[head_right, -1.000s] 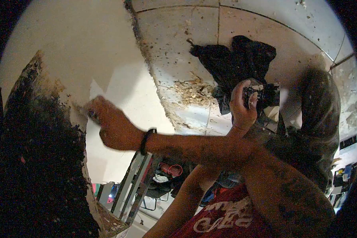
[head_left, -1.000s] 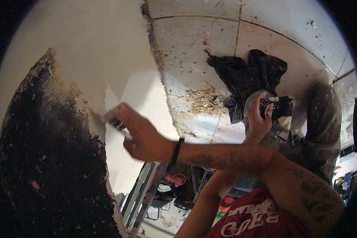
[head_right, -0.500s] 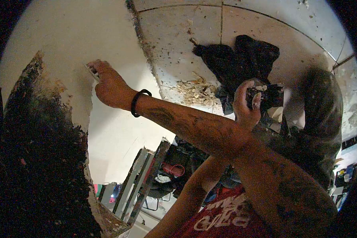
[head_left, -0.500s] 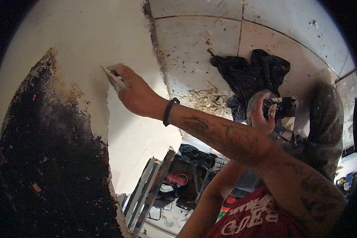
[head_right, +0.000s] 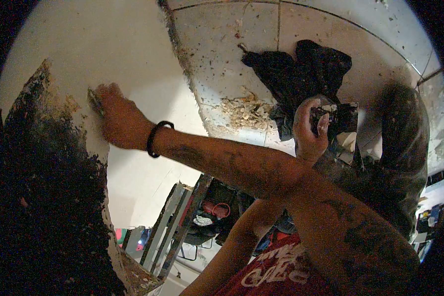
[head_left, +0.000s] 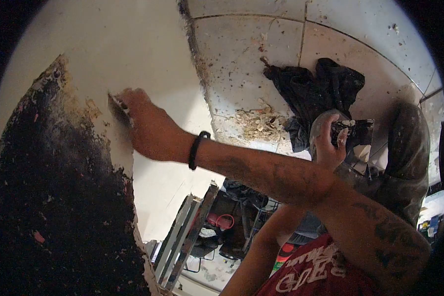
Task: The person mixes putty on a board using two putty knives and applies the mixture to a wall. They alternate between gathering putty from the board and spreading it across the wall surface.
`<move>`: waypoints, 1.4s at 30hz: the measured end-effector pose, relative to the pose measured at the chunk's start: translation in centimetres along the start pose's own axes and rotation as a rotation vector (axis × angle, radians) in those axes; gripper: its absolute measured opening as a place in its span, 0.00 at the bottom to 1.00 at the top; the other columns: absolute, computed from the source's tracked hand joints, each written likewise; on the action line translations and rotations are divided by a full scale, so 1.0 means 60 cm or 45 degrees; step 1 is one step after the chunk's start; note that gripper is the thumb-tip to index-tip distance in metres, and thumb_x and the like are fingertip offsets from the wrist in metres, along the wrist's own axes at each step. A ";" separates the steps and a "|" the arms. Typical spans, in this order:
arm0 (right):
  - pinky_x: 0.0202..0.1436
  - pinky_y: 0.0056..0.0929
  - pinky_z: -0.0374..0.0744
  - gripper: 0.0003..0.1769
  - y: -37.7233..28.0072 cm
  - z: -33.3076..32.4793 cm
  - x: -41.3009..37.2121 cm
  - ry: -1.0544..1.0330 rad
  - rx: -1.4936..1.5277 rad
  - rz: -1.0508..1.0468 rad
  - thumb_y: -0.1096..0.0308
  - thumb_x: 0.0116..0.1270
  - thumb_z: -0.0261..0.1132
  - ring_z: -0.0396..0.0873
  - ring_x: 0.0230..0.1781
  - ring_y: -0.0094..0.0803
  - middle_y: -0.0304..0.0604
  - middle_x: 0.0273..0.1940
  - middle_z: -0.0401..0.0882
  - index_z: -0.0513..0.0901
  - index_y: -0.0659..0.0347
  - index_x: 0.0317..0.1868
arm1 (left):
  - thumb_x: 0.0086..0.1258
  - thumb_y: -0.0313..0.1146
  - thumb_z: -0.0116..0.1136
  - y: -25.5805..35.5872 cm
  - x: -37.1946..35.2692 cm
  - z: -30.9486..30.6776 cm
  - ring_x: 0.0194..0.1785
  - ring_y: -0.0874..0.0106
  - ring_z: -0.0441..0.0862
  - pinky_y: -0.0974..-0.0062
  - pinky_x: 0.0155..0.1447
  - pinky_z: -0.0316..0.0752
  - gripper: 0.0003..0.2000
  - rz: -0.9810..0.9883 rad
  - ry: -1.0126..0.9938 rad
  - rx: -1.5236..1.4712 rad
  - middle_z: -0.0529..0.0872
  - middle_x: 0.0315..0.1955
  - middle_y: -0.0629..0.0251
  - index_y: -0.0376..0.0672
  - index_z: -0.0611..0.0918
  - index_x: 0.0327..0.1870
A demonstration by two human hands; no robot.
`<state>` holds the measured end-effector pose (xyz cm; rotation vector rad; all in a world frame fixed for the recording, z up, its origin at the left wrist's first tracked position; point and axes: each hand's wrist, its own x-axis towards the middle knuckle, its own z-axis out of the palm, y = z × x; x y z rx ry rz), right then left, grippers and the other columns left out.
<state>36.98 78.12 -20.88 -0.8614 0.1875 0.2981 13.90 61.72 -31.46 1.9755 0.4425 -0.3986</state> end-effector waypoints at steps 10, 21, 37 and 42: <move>0.53 0.41 0.74 0.37 -0.092 -0.037 -0.130 -0.180 0.187 -0.026 0.88 0.45 0.52 0.67 0.53 0.53 0.58 0.50 0.62 0.59 0.65 0.61 | 0.63 0.35 0.55 -0.008 0.001 0.000 0.48 0.54 0.76 0.63 0.54 0.69 0.16 0.058 -0.004 0.031 0.78 0.44 0.50 0.36 0.74 0.49; 0.57 0.48 0.68 0.31 0.024 -0.016 -0.007 -0.077 0.058 -0.037 0.84 0.50 0.50 0.67 0.52 0.59 0.62 0.50 0.65 0.60 0.66 0.58 | 0.64 0.36 0.54 0.005 0.002 -0.001 0.48 0.53 0.76 0.63 0.54 0.69 0.17 -0.020 -0.022 0.049 0.78 0.44 0.50 0.36 0.73 0.50; 0.54 0.46 0.72 0.32 0.048 -0.041 -0.095 0.039 -0.032 0.129 0.85 0.49 0.49 0.69 0.51 0.50 0.56 0.49 0.65 0.61 0.61 0.58 | 0.63 0.35 0.54 0.003 0.001 0.001 0.49 0.54 0.76 0.64 0.55 0.69 0.16 -0.038 -0.022 0.018 0.78 0.44 0.51 0.37 0.74 0.50; 0.53 0.48 0.72 0.32 0.033 -0.022 -0.051 -0.065 0.067 0.064 0.84 0.51 0.50 0.69 0.51 0.54 0.59 0.50 0.62 0.58 0.64 0.60 | 0.63 0.33 0.55 0.002 0.000 -0.004 0.48 0.54 0.76 0.64 0.54 0.69 0.16 -0.016 -0.027 0.067 0.78 0.45 0.51 0.37 0.74 0.50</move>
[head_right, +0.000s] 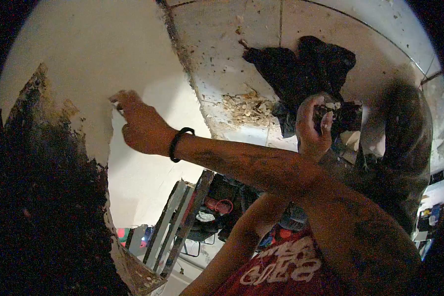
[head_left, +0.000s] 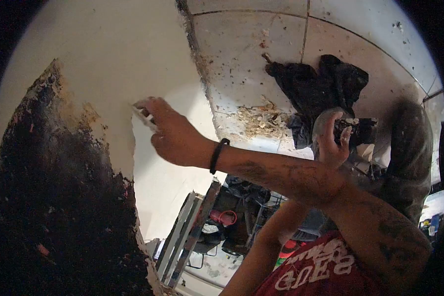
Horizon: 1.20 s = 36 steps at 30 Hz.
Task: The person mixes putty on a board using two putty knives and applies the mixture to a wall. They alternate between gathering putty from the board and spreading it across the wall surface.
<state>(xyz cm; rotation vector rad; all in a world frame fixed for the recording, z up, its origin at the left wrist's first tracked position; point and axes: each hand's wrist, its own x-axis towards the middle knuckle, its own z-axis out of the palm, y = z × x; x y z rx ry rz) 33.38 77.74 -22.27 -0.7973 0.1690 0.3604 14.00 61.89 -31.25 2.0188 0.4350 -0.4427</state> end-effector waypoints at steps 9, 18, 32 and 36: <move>0.44 0.54 0.73 0.33 -0.090 0.025 -0.054 -0.126 -0.213 0.014 0.84 0.47 0.53 0.71 0.42 0.60 0.60 0.48 0.61 0.57 0.68 0.57 | 0.67 0.39 0.52 -0.015 -0.005 0.010 0.44 0.57 0.79 0.65 0.49 0.72 0.16 0.084 0.040 0.084 0.80 0.42 0.51 0.37 0.74 0.49; 0.60 0.32 0.70 0.34 -0.168 -0.061 -0.217 -0.304 0.339 0.159 0.84 0.52 0.56 0.71 0.53 0.30 0.43 0.53 0.69 0.61 0.56 0.61 | 0.68 0.46 0.51 0.020 -0.012 0.027 0.39 0.67 0.78 0.68 0.46 0.72 0.19 0.046 0.145 0.107 0.81 0.39 0.56 0.36 0.76 0.45; 0.50 0.40 0.78 0.34 -0.479 -0.461 -0.557 -0.230 -0.139 -0.290 0.85 0.49 0.55 0.81 0.40 0.38 0.46 0.34 0.84 0.70 0.57 0.60 | 0.63 0.50 0.54 -0.040 -0.115 0.057 0.50 0.61 0.75 0.62 0.54 0.69 0.23 0.054 0.594 -0.523 0.78 0.48 0.57 0.40 0.77 0.48; 0.48 0.34 0.79 0.42 -0.508 -0.525 -0.678 0.170 0.074 -0.117 0.90 0.57 0.48 0.80 0.40 0.34 0.49 0.35 0.82 0.47 0.58 0.72 | 0.63 0.40 0.58 0.139 -0.246 0.080 0.41 0.71 0.74 0.73 0.51 0.68 0.15 0.152 0.458 -1.313 0.77 0.35 0.64 0.36 0.76 0.41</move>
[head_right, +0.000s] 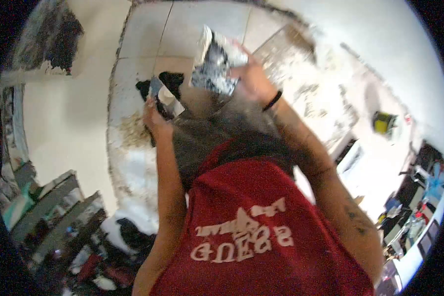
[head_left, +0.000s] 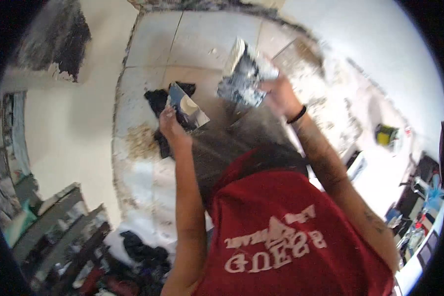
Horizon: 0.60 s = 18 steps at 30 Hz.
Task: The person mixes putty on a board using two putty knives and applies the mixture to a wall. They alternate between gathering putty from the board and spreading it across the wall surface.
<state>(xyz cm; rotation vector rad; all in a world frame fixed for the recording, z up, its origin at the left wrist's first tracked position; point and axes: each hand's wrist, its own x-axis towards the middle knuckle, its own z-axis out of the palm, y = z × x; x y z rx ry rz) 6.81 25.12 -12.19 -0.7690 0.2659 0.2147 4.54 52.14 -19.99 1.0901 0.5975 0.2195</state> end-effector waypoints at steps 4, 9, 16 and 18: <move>0.48 0.29 0.77 0.41 0.003 -0.011 -0.059 -0.342 -0.602 -0.473 0.92 0.51 0.50 0.79 0.43 0.32 0.49 0.47 0.76 0.57 0.60 0.68 | 0.63 0.40 0.60 0.079 -0.078 0.083 0.42 0.73 0.72 0.75 0.52 0.68 0.18 0.323 -0.142 -0.003 0.75 0.37 0.63 0.33 0.74 0.44; 0.61 0.32 0.68 0.41 -0.015 0.104 -0.100 -0.337 -0.519 -0.489 0.90 0.41 0.51 0.68 0.59 0.35 0.42 0.59 0.67 0.64 0.61 0.62 | 0.61 0.31 0.63 0.171 -0.139 0.133 0.44 0.75 0.73 0.79 0.53 0.70 0.20 0.471 -0.081 0.006 0.76 0.39 0.61 0.33 0.71 0.51; 0.65 0.29 0.62 0.39 -0.043 0.170 -0.123 -0.690 -1.094 -0.972 0.93 0.36 0.48 0.64 0.63 0.34 0.43 0.56 0.68 0.70 0.59 0.55 | 0.58 0.16 0.53 0.222 -0.205 0.132 0.44 0.74 0.79 0.78 0.52 0.75 0.20 0.086 -0.191 -0.465 0.78 0.42 0.62 0.36 0.70 0.54; 0.64 0.30 0.63 0.39 -0.044 0.195 -0.142 -0.739 -0.949 -0.895 0.93 0.36 0.47 0.64 0.63 0.36 0.45 0.57 0.67 0.70 0.60 0.55 | 0.58 0.16 0.53 0.231 -0.216 0.125 0.44 0.74 0.79 0.78 0.51 0.76 0.19 0.163 -0.169 -0.462 0.79 0.42 0.62 0.36 0.71 0.52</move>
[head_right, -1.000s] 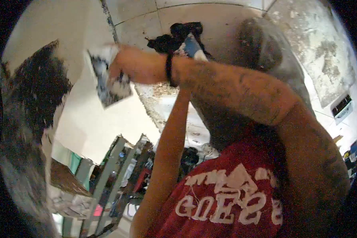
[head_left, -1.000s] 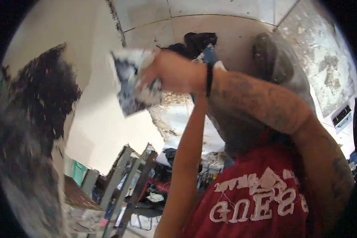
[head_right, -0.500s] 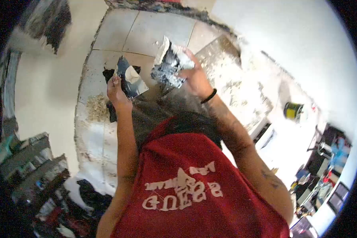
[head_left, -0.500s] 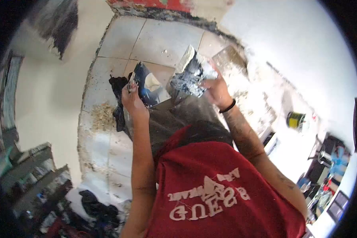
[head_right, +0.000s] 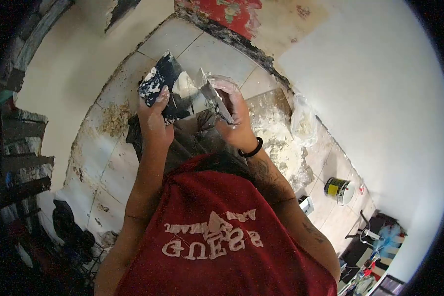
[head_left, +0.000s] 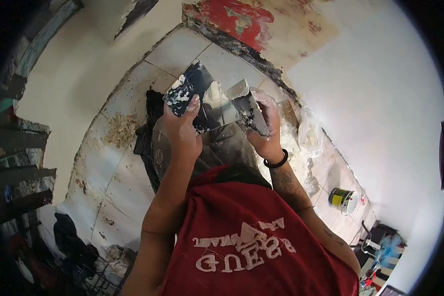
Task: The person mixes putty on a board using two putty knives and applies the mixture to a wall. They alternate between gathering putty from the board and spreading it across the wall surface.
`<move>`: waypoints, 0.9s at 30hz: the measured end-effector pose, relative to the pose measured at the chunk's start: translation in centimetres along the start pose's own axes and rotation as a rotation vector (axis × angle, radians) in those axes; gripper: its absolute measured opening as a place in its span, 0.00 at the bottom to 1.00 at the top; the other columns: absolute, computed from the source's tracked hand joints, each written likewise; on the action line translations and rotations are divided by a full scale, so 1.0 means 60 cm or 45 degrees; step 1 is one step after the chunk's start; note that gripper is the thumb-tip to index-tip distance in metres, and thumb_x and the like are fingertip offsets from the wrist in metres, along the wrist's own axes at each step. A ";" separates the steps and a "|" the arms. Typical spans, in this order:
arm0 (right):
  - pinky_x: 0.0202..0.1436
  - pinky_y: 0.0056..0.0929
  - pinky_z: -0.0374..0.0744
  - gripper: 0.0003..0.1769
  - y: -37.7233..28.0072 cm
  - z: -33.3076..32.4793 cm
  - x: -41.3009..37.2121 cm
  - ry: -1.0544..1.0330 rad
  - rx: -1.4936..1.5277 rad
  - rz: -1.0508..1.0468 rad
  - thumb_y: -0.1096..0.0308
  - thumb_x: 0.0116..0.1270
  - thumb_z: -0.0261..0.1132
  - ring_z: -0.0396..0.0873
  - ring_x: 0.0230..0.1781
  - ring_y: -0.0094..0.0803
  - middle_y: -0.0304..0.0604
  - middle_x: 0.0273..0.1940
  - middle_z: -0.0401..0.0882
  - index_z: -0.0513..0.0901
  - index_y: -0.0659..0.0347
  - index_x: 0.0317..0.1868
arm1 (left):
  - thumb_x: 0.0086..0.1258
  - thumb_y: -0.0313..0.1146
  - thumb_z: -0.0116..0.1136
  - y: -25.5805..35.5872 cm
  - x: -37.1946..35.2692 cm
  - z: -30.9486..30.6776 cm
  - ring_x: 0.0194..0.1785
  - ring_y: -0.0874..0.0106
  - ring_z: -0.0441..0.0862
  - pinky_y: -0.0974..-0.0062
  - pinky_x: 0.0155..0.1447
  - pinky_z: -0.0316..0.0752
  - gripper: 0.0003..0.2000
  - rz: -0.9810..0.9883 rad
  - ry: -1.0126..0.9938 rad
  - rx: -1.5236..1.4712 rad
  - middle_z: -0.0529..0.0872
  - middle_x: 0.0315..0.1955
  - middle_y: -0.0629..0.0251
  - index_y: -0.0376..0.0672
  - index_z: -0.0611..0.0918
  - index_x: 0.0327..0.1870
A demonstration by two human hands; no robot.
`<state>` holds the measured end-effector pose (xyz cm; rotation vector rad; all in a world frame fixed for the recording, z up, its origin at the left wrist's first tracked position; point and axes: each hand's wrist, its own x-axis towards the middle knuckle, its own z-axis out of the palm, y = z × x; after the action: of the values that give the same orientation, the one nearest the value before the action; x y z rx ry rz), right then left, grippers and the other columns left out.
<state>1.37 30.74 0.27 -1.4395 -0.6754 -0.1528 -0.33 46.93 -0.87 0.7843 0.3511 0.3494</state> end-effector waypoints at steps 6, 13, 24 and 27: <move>0.61 0.31 0.66 0.40 0.010 0.007 0.010 -0.270 -0.279 -0.077 0.94 0.35 0.50 0.65 0.60 0.44 0.49 0.57 0.65 0.72 0.57 0.54 | 0.60 0.18 0.51 0.011 0.004 -0.008 0.42 0.69 0.81 0.71 0.47 0.79 0.17 -0.012 -0.004 -0.070 0.79 0.40 0.59 0.33 0.71 0.52; 0.64 0.35 0.66 0.41 0.099 -0.042 -0.012 -0.537 -0.812 0.062 0.93 0.35 0.46 0.63 0.62 0.49 0.50 0.56 0.65 0.70 0.59 0.56 | 0.60 0.21 0.55 0.064 0.017 -0.018 0.40 0.74 0.79 0.77 0.47 0.76 0.16 0.016 -0.144 -0.144 0.79 0.40 0.63 0.35 0.73 0.50; 0.59 0.38 0.72 0.40 -0.029 0.047 0.080 -0.755 -0.984 0.042 0.92 0.40 0.51 0.67 0.60 0.49 0.47 0.56 0.68 0.72 0.53 0.57 | 0.65 0.26 0.54 0.039 0.050 -0.058 0.39 0.78 0.73 0.79 0.48 0.70 0.12 0.458 -0.087 0.283 0.77 0.37 0.65 0.32 0.71 0.48; 0.58 0.38 0.73 0.41 -0.002 0.061 0.073 -0.889 -1.098 -0.008 0.91 0.40 0.53 0.66 0.59 0.48 0.46 0.59 0.66 0.71 0.50 0.58 | 0.65 0.25 0.53 0.026 0.055 -0.084 0.40 0.77 0.73 0.78 0.49 0.70 0.14 0.503 -0.043 0.435 0.77 0.39 0.64 0.31 0.70 0.51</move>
<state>3.62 35.44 2.52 -2.3581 -1.2737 0.0814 0.19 52.49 -3.64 1.1975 0.2243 0.6561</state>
